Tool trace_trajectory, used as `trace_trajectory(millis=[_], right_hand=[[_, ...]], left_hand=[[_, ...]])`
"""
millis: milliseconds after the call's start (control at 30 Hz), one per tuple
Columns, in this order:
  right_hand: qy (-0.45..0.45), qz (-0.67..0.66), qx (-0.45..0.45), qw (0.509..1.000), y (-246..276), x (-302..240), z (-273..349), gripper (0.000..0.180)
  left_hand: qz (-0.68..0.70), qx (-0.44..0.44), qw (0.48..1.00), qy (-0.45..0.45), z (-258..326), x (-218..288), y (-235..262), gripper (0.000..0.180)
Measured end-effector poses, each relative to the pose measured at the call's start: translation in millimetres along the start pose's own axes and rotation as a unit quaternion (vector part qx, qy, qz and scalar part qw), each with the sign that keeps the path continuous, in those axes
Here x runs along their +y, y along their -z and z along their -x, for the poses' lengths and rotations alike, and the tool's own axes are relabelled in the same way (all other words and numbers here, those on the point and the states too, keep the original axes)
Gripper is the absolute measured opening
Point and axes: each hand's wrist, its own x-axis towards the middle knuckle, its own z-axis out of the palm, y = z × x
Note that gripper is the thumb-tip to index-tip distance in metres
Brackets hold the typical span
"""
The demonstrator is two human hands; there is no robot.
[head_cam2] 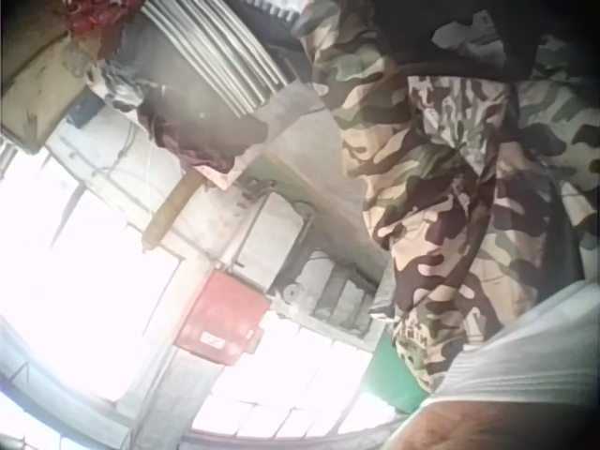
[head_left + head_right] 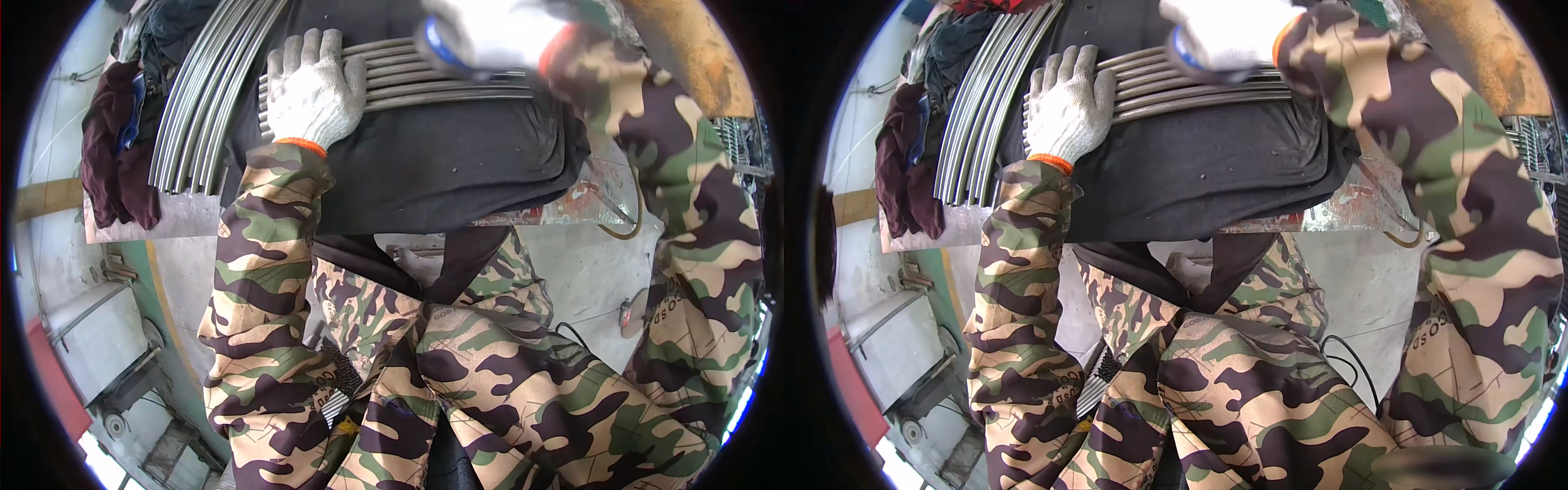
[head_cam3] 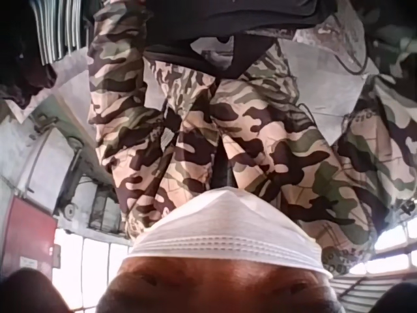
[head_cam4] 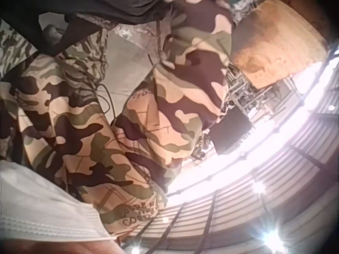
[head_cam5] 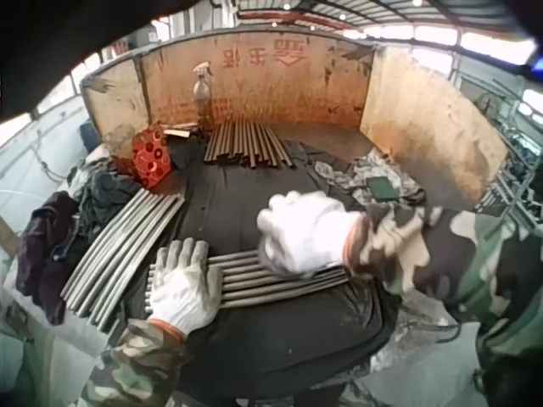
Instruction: Sanding the ends of metal tube bundles using a pneumatic orbital sander and wiping them with a cloth.
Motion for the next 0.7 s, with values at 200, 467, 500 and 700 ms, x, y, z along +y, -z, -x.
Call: trace_trajectory(millis=[200,467,500,700], right_hand=[[0.035,-0.057,-0.047,0.997,22,-34,36,0.025],[0.037,-0.032,-0.019,0.999,11,-23,13,0.023],[0.040,-0.044,-0.038,0.998,16,-32,21,0.023],[0.024,-0.004,0.017,1.000,-3,-7,5,0.023]], left_hand=[[-0.001,0.014,1.000,-0.013,-3,1,2,0.045],[-0.013,0.013,1.000,-0.013,-7,-5,-4,0.044],[-0.019,0.009,1.000,-0.020,-7,-3,-4,0.044],[-0.044,-0.026,0.999,-0.010,-10,-7,-11,0.039]])
